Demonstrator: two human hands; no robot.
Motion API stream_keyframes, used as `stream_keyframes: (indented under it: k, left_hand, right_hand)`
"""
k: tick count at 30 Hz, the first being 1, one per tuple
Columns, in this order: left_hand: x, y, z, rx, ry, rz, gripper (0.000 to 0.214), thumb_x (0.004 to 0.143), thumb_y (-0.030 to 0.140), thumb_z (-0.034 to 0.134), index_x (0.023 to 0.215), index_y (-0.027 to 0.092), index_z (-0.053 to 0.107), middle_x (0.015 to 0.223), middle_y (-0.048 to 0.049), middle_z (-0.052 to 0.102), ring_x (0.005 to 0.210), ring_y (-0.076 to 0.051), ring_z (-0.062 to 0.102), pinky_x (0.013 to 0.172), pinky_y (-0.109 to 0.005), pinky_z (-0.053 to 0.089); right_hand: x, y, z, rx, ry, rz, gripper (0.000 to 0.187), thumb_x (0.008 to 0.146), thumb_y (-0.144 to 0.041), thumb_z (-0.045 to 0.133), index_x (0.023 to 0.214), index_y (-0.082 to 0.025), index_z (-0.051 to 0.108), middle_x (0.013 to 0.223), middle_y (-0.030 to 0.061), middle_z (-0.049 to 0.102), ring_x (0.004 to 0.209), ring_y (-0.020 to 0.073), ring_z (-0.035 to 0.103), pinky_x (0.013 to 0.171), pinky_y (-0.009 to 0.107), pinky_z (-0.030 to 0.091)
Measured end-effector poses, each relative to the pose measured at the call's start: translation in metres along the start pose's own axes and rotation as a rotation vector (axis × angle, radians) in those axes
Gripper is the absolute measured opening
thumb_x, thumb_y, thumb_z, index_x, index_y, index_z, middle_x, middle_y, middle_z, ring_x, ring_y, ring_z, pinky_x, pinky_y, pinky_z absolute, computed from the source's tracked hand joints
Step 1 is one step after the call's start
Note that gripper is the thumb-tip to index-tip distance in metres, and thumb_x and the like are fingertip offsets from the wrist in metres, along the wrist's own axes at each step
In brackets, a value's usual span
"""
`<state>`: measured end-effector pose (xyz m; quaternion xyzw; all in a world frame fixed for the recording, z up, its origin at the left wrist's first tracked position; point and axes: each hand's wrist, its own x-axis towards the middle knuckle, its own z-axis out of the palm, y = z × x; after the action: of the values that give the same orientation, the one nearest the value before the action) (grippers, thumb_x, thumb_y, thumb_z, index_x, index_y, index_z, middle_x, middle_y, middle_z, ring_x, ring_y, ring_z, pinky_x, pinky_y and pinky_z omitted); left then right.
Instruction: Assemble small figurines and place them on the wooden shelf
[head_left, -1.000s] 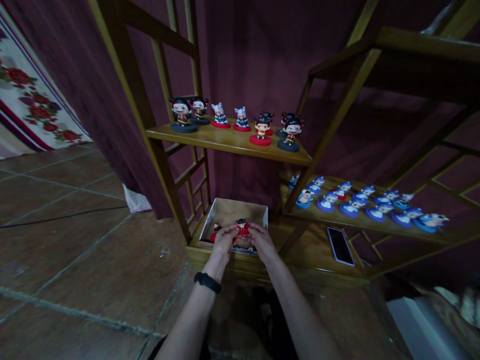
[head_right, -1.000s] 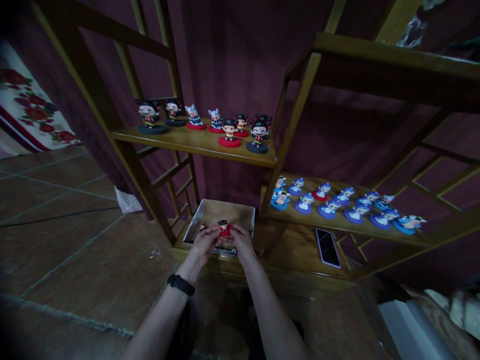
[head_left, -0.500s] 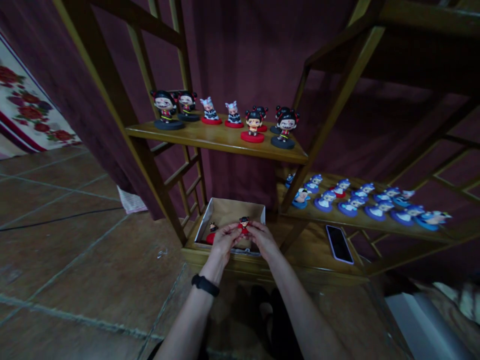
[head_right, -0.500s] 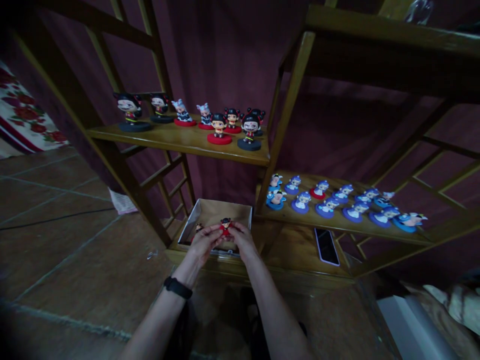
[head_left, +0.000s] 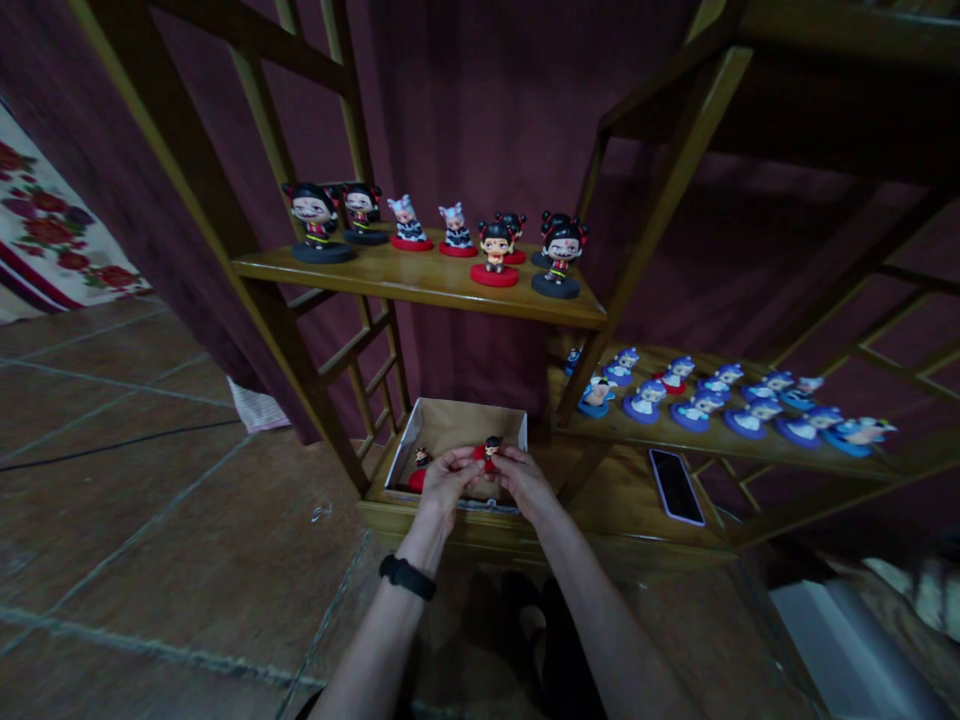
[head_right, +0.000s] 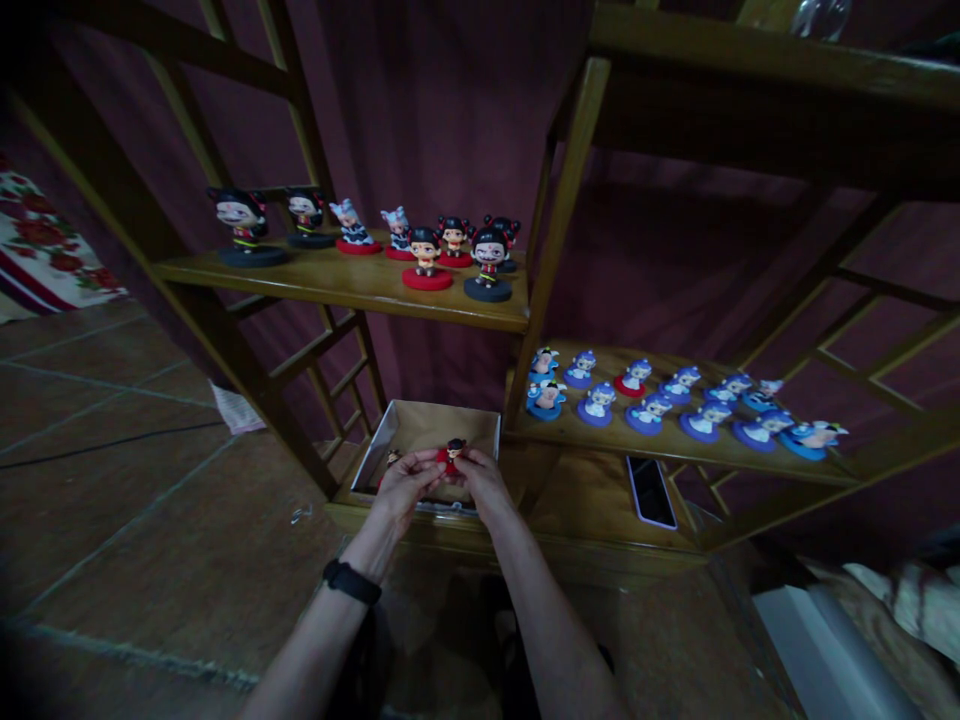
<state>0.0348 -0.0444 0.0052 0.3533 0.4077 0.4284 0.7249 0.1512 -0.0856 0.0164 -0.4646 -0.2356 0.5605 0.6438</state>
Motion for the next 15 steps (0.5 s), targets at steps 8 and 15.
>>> stream_keyframes:
  k: [8, 15]
  left_hand:
    - [-0.0021, 0.0038, 0.0016, 0.037, 0.003, 0.061, 0.042, 0.046, 0.019, 0.079, 0.084, 0.011, 0.063, 0.061, 0.0009, 0.062, 0.052, -0.006, 0.054, 0.055, -0.018, 0.041]
    - [-0.0006, 0.0037, -0.0013, 0.026, 0.004, 0.082, 0.041, 0.049, 0.021, 0.078, 0.086, 0.011, 0.063, 0.065, -0.0004, 0.064, 0.054, -0.006, 0.054, 0.057, -0.020, 0.042]
  right_hand:
    - [0.0026, 0.0022, -0.0003, 0.049, 0.007, 0.038, 0.025, 0.054, -0.026, 0.075, 0.074, -0.015, 0.065, 0.076, 0.0038, 0.068, 0.065, 0.0130, 0.062, 0.062, 0.026, 0.049]
    - [0.0020, 0.0031, 0.0002, 0.054, 0.012, 0.034, 0.022, 0.057, -0.024, 0.074, 0.074, -0.016, 0.063, 0.075, 0.0031, 0.069, 0.064, 0.0132, 0.063, 0.063, 0.027, 0.050]
